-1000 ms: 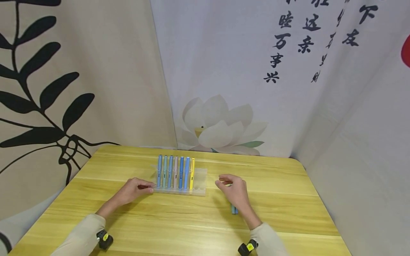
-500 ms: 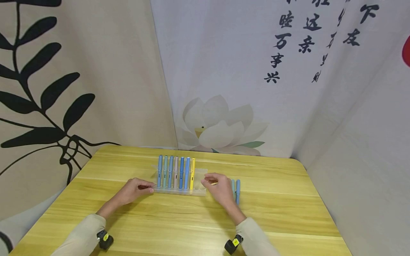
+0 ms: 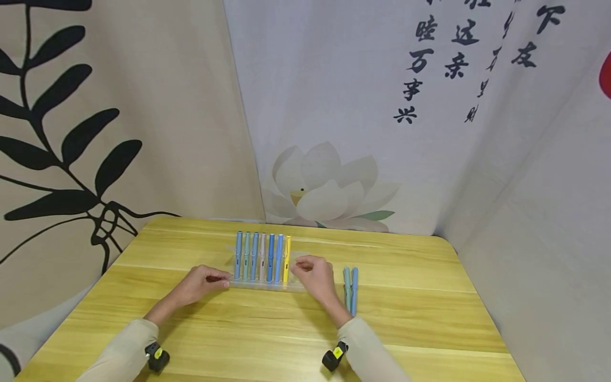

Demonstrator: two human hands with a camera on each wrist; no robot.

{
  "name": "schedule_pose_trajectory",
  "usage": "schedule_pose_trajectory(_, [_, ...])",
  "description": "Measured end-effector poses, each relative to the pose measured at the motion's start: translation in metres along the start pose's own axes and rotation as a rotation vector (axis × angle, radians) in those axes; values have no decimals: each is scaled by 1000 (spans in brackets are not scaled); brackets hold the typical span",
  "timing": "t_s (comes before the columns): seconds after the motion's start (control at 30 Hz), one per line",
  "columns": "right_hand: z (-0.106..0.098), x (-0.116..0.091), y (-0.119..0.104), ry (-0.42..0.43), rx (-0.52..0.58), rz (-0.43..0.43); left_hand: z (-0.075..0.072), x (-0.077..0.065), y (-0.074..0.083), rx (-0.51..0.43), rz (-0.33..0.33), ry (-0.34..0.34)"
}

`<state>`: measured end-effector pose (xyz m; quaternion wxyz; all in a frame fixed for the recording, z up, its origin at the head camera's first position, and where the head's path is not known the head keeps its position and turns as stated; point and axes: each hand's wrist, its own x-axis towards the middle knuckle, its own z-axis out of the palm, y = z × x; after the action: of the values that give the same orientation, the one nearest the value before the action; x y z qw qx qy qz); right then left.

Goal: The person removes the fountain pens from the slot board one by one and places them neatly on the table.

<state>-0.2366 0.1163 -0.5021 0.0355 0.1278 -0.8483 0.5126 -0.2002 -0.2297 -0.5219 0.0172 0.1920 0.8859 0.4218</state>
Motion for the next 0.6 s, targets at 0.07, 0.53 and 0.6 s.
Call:
schedule_pose_trajectory(0.07, [2,1,1,-9,11,-2,-1,1,1,3,7,-2])
schedule_pose_trajectory(0.53, [17,6,0,-32,12,-8,0,1,1,-2,-16,-12])
schedule_pose_trajectory(0.6, [18,6,-1,-22,1,-10,1,1,0,0,-22,-14])
